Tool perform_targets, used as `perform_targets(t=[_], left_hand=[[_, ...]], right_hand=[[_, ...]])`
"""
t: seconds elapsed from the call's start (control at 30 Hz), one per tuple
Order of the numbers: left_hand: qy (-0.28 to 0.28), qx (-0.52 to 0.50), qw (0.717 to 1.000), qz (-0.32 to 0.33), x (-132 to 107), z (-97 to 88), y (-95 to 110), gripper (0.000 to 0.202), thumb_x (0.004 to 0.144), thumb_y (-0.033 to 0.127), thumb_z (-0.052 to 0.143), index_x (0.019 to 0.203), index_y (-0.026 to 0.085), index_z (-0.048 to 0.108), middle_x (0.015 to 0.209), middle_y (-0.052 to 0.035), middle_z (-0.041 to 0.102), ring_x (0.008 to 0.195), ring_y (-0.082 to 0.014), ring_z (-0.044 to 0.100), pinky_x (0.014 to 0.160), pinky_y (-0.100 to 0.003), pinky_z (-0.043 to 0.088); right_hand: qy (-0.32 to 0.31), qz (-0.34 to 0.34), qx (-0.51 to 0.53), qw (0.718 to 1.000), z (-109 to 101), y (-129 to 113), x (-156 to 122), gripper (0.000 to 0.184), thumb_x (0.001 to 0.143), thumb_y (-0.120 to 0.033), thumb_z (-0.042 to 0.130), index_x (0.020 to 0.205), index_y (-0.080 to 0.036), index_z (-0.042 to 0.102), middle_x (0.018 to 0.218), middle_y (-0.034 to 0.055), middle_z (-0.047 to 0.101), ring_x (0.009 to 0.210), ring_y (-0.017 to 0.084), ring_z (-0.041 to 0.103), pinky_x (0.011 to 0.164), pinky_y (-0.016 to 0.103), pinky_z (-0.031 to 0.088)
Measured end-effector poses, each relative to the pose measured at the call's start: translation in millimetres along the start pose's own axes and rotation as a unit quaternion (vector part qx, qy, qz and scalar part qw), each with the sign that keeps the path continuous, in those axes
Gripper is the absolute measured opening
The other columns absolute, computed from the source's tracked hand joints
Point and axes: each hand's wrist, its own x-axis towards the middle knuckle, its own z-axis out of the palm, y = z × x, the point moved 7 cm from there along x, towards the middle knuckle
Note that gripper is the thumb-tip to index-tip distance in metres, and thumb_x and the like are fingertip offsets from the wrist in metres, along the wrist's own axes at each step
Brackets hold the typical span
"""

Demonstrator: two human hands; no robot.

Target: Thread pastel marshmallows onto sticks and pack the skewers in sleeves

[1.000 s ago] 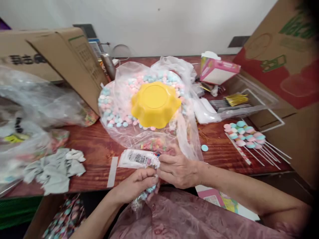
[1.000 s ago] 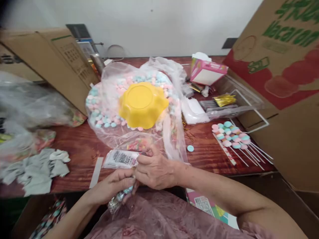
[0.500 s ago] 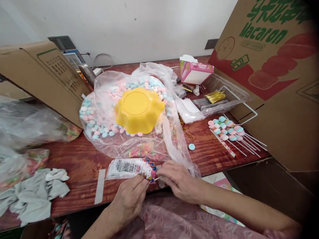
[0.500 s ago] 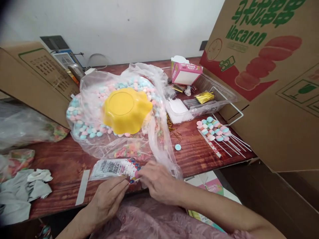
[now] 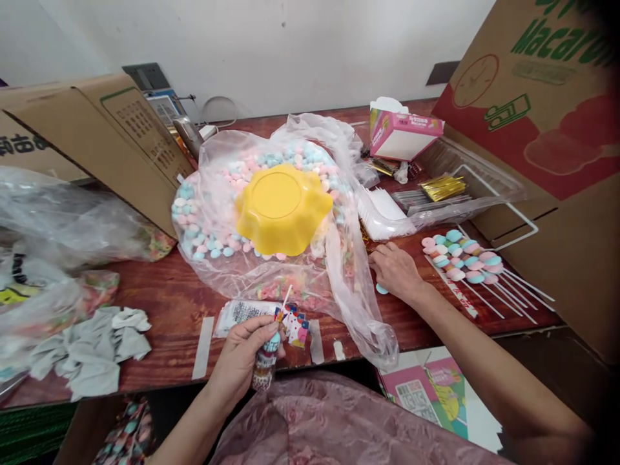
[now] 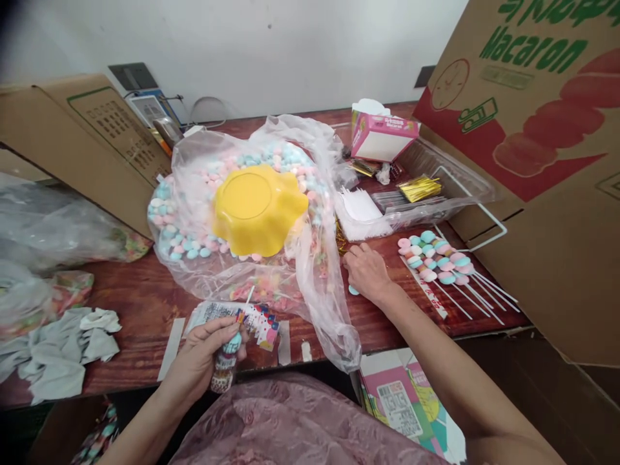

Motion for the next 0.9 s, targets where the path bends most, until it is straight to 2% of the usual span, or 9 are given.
perform_targets(t=[0.13,0.23,0.3,0.4,0.5,0.6,0.67,0.73,0.9], left_hand=[[0.014,-0.031,0.998,-0.046,-5.8,-0.2,-8.3,0.046,0.052,0.046,0.092,0.077,0.014,0.070,0.067,-0.0027,0.070,0.054,-0.0147,0.066,0.056,-0.026,0.050],[-0.003,-0.050,0.998,-0.048,-8.6,4.7,-9.3,0.045,0.053,0.047,0.091,0.076,0.015,0.070,0.065,-0.0024,0.069,0.048,-0.0132,0.061,0.052,-0.027,0.049],[-0.010,-0.049,0.998,-0.045,-8.8,9.5,-9.2,0.041,0.056,0.047,0.089,0.075,0.015,0.070,0.060,-0.0012,0.066,0.043,-0.0109,0.055,0.046,-0.024,0.044],[-0.020,-0.027,0.999,-0.034,-7.2,19.9,-7.5,0.035,0.062,0.045,0.085,0.074,0.014,0.072,0.057,-0.0002,0.063,0.044,-0.0080,0.050,0.045,-0.020,0.040],[-0.052,-0.005,0.999,-0.004,-3.4,33.5,-2.8,0.029,0.068,0.042,0.079,0.070,0.013,0.073,0.063,-0.0018,0.064,0.051,-0.0075,0.051,0.051,-0.020,0.041],[-0.065,0.003,0.997,0.044,0.4,39.2,4.0,0.026,0.073,0.039,0.075,0.071,0.014,0.074,0.065,-0.0014,0.063,0.058,-0.0085,0.051,0.057,-0.020,0.042],[-0.063,0.010,0.995,0.083,0.8,36.9,9.3,0.023,0.076,0.037,0.072,0.073,0.014,0.076,0.066,-0.0008,0.061,0.061,-0.0091,0.050,0.062,-0.022,0.043],[-0.063,0.023,0.992,0.109,-0.7,31.6,12.2,0.022,0.079,0.035,0.068,0.075,0.015,0.076,0.067,-0.0005,0.060,0.063,-0.0093,0.050,0.066,-0.023,0.043],[-0.067,0.073,0.981,0.166,-6.7,13.9,12.3,0.020,0.082,0.031,0.065,0.077,0.015,0.075,0.070,-0.0013,0.061,0.067,-0.0107,0.051,0.068,-0.024,0.044]], right_hand=[[0.007,0.032,0.100,0.994,-9.6,19.3,2.8,0.014,0.084,-0.022,0.054,0.071,-0.019,0.057,0.073,0.0057,0.061,0.072,0.019,0.051,0.068,0.031,0.041],[0.023,0.050,0.184,0.981,-25.8,30.2,-0.1,0.022,0.088,-0.036,0.053,0.074,-0.019,0.057,0.070,0.0014,0.060,0.065,0.016,0.053,0.062,0.028,0.043],[0.046,0.056,0.230,0.971,-38.7,26.3,-5.5,0.023,0.087,-0.039,0.057,0.075,-0.019,0.058,0.069,0.0003,0.059,0.063,0.015,0.054,0.061,0.028,0.044],[0.112,0.060,0.283,0.951,-56.1,-4.4,-20.2,0.018,0.087,-0.036,0.063,0.080,-0.020,0.060,0.072,0.0001,0.060,0.065,0.015,0.055,0.062,0.028,0.044],[0.182,0.029,0.337,0.923,-59.6,-63.9,-38.7,0.005,0.087,-0.025,0.068,0.091,-0.023,0.067,0.084,0.0012,0.064,0.076,0.016,0.058,0.068,0.029,0.046],[0.085,-0.128,0.339,0.928,-29.1,-148.0,-47.5,0.026,0.087,-0.009,0.063,0.104,-0.026,0.071,0.084,0.0015,0.067,0.078,0.017,0.059,0.071,0.032,0.046],[0.063,-0.187,0.300,0.933,-5.4,-182.2,-50.9,0.034,0.089,-0.004,0.055,0.110,-0.026,0.071,0.081,0.0020,0.067,0.075,0.016,0.058,0.068,0.031,0.045],[0.066,-0.195,0.283,0.937,14.6,-194.1,-50.1,0.036,0.091,-0.004,0.051,0.112,-0.025,0.071,0.081,0.0028,0.069,0.074,0.016,0.058,0.067,0.031,0.046],[0.042,-0.157,0.291,0.943,41.0,-190.8,-45.0,0.025,0.092,-0.011,0.055,0.103,-0.024,0.074,0.076,0.0019,0.068,0.070,0.016,0.059,0.067,0.031,0.045]])
